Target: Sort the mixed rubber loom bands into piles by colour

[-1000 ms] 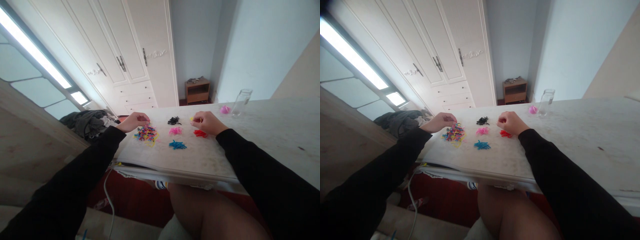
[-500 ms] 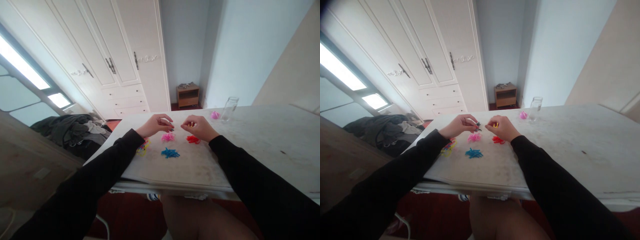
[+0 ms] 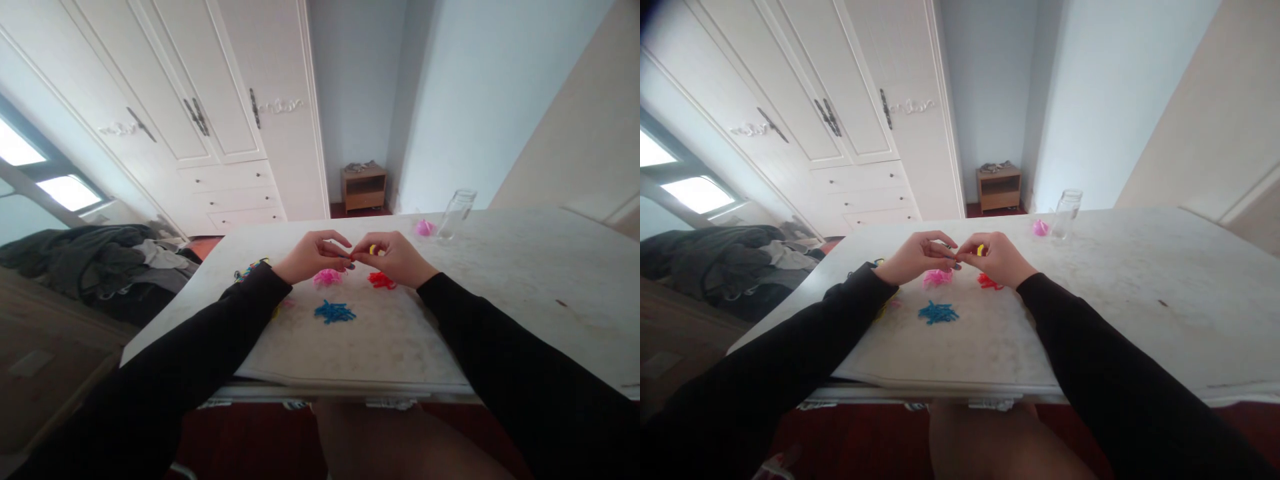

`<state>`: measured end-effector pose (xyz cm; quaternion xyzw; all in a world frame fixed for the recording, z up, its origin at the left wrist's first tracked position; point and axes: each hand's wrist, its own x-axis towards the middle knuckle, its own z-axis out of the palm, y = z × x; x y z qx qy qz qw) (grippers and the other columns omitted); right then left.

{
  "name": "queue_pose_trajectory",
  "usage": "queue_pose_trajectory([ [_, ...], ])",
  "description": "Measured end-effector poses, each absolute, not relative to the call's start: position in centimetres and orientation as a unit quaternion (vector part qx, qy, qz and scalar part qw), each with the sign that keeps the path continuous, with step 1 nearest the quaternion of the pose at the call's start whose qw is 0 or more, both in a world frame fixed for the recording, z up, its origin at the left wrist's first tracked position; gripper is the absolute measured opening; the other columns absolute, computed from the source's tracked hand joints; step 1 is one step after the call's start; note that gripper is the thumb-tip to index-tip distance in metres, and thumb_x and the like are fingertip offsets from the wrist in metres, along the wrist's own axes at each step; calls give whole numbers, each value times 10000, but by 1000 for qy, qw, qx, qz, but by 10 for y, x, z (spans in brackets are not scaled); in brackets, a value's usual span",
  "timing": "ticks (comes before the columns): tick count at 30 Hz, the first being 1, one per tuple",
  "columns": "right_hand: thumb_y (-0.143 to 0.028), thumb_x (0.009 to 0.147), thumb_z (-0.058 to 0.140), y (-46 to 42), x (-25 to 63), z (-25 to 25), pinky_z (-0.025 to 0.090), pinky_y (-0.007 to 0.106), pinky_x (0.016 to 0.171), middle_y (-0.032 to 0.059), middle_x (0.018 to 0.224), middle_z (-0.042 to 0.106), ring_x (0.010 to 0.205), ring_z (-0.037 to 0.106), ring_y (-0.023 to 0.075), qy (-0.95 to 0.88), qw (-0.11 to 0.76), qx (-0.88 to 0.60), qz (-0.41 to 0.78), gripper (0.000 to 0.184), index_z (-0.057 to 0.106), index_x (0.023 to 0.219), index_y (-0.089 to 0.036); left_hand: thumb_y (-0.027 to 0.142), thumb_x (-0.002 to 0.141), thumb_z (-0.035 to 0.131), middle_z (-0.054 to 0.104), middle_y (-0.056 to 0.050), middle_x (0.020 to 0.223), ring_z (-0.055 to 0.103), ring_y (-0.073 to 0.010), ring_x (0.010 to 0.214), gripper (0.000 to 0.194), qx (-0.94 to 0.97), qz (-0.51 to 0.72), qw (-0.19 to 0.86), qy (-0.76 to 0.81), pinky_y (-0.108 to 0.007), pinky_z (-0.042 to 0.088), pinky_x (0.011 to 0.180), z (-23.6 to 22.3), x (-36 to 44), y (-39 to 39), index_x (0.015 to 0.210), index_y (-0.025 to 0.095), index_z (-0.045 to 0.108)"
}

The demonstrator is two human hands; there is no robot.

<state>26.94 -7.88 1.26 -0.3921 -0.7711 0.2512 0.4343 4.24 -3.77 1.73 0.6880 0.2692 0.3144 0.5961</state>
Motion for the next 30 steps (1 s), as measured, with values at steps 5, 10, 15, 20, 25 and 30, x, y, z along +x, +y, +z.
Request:
queue_pose_trajectory([
  [5, -381, 842, 736, -79, 269, 11, 441, 321, 650, 46, 769, 759, 666, 578, 159, -762, 436, -416, 236, 213, 798, 814, -179, 316, 634, 1014, 840, -96, 828, 799, -164, 740, 374, 684, 324, 592, 276, -269, 652, 744, 15, 45, -40, 848, 109, 788],
  [10, -371, 851, 709, -79, 270, 10, 439, 318, 658, 42, 772, 748, 690, 603, 168, -759, 446, -419, 221, 203, 771, 812, -182, 314, 643, 1007, 841, -93, 838, 791, -156, 741, 372, 672, 340, 590, 291, -269, 643, 738, 13, 46, -40, 885, 113, 808],
  [15, -365, 852, 705, -80, 270, 12, 434, 319, 662, 48, 784, 743, 698, 590, 171, -752, 452, -430, 211, 191, 753, 807, -186, 316, 642, 1008, 842, -100, 847, 793, -167, 757, 363, 674, 349, 588, 281, -284, 641, 747, 13, 46, -40, 864, 114, 806],
  [20, -345, 855, 695, -80, 271, 13, 430, 319, 657, 47, 773, 731, 701, 578, 175, -750, 456, -435, 203, 170, 721, 792, -190, 346, 654, 999, 842, -111, 857, 793, -187, 759, 354, 687, 353, 562, 297, -324, 650, 769, 13, 46, -42, 851, 115, 815],
  [25, -342, 849, 696, -79, 271, 14, 423, 316, 652, 46, 768, 723, 707, 576, 177, -751, 458, -431, 201, 164, 703, 784, -192, 344, 648, 995, 841, -115, 855, 801, -205, 779, 350, 684, 354, 556, 311, -348, 660, 804, 12, 45, -40, 863, 118, 837],
  [30, -339, 840, 690, -79, 270, 14, 420, 320, 647, 48, 767, 708, 697, 570, 174, -748, 468, -426, 202, 163, 689, 780, -187, 321, 650, 986, 844, -111, 866, 806, -215, 802, 331, 684, 361, 551, 313, -357, 661, 823, 9, 45, -38, 885, 129, 855],
])
